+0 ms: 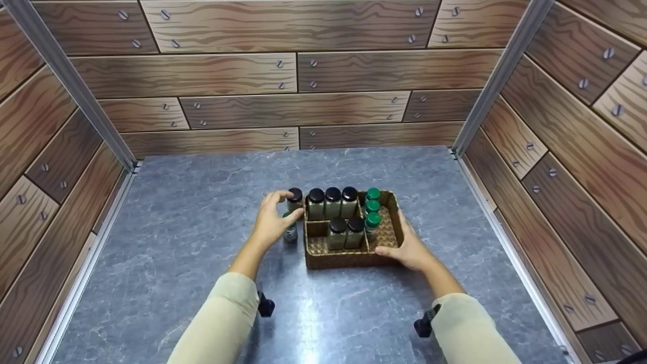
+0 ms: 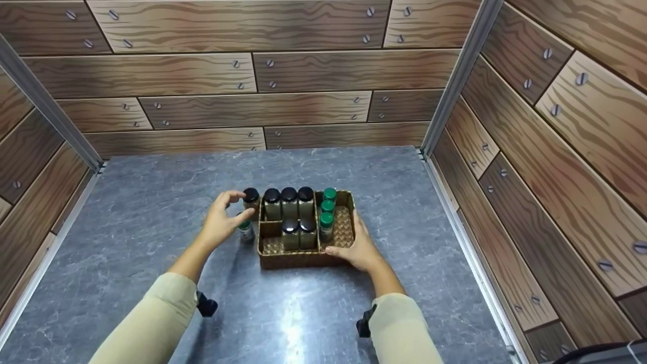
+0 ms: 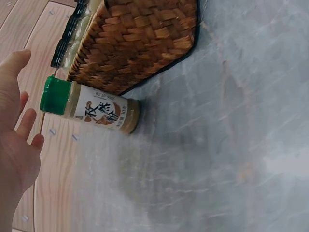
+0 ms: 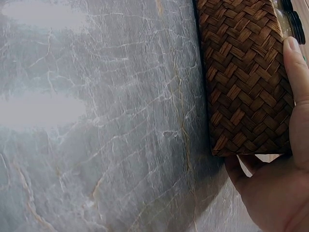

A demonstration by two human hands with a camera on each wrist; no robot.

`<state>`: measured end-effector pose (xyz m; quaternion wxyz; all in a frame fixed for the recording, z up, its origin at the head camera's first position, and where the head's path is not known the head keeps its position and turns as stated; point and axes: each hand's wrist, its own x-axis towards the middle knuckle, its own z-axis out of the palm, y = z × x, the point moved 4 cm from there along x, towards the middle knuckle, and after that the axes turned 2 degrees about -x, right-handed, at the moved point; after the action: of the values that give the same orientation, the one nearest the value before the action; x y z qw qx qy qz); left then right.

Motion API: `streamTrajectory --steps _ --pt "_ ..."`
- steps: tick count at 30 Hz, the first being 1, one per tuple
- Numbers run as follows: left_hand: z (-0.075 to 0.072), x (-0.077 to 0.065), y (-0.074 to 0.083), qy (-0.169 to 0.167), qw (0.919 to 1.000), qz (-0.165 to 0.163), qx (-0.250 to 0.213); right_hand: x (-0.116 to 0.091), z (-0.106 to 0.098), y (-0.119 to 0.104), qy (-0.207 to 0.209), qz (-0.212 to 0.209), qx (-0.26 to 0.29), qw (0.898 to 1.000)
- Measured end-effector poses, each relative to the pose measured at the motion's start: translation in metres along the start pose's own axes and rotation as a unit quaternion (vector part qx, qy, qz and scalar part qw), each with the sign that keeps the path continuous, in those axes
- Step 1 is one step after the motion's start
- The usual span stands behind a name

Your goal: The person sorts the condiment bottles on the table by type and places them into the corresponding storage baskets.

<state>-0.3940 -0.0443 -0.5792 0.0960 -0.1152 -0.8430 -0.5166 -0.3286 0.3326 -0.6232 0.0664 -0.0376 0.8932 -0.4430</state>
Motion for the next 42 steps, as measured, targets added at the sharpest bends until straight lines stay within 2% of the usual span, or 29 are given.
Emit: streamTrajectory --steps 9,14,20,28,35,42 --pt "0.009 -0.031 -0.016 0.042 0.9953 -0.028 -0.083 0.000 0.001 0.000 -0.006 0.005 -0.003 1.000" --pt "0.014 -0.040 -0.022 0.051 0.9947 -0.033 -0.083 0.001 -0.001 0.000 -0.004 0.001 -0.003 1.000" --pt "0.017 -0.043 -0.025 0.061 0.9956 -0.034 -0.062 0.000 -0.002 -0.001 -0.006 0.005 -0.010 1.000" --pt "0.018 -0.042 -0.029 0.065 0.9936 -0.055 -0.074 0.000 0.000 0.000 -0.006 0.003 -0.011 1.000" --pt "0.015 -0.043 -0.029 0.058 0.9959 -0.051 -0.047 -0.001 0.001 0.000 -0.004 0.003 -0.005 1.000" --pt "0.015 -0.044 -0.028 0.066 0.9956 -0.044 -0.049 -0.001 0.000 0.000 -0.003 0.001 -0.003 1.000"
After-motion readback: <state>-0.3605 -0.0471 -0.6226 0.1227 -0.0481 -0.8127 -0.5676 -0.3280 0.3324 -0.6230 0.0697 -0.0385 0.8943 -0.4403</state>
